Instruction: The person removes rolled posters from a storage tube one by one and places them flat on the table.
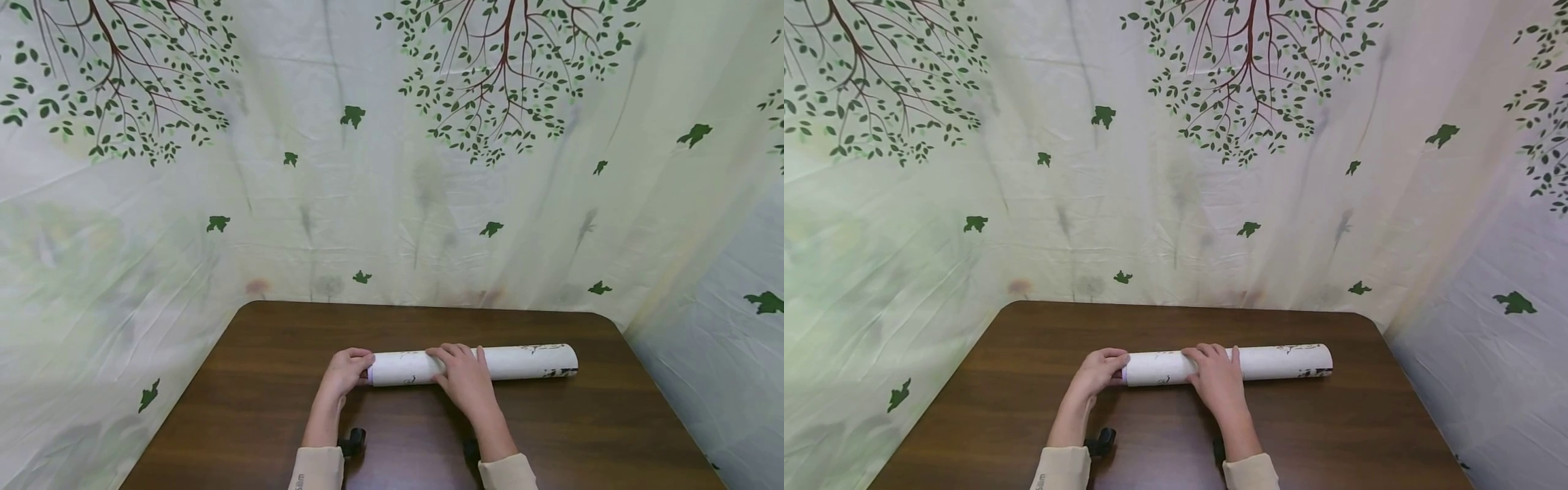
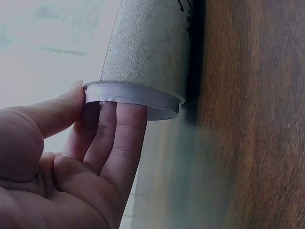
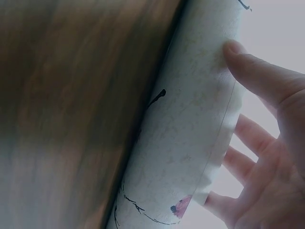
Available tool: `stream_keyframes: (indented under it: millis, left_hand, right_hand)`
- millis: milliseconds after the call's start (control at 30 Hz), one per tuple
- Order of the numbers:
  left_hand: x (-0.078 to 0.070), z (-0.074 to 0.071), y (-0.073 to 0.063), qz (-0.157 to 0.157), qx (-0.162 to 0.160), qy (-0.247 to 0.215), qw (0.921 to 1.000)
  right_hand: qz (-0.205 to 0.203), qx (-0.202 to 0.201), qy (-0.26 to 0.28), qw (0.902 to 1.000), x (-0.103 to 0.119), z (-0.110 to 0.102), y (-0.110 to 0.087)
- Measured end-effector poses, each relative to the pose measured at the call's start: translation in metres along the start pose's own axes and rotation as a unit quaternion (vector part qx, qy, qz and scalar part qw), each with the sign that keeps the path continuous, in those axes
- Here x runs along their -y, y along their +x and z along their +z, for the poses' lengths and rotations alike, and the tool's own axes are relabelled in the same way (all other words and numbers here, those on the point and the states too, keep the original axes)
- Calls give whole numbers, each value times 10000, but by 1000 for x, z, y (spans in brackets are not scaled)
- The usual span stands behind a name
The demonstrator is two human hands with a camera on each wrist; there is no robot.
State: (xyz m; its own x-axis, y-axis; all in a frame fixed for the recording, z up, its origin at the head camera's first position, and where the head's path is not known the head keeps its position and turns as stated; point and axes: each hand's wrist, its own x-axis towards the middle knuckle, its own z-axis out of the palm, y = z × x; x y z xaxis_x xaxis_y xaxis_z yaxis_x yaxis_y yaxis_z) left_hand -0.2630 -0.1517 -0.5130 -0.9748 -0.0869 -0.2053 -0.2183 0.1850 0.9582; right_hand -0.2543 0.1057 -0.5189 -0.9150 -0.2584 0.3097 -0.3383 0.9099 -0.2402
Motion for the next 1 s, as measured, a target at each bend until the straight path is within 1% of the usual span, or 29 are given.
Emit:
stream_keyframes:
  millis: [400, 533, 633, 800, 1000]
  left_hand:
    - [1, -2, -1, 38, 183, -38, 9998]
    - [2, -4, -1, 20, 109, 22, 9999]
    - [4, -6, -1, 71, 54, 106, 9999]
    - [5, -6, -1, 219, 135, 140, 9996]
    - [5, -6, -1, 249, 116, 110, 9996]
  right_hand:
    - [-12, 63, 35, 10000, -3, -2, 0]
    - [51, 56, 57, 10000, -5, -3, -1]
    - [114, 81, 57, 9999, -7, -3, -2]
    - [84, 105, 23, 9999, -10, -6, -2]
    - [138, 172, 13, 9998, -15, -6, -1]
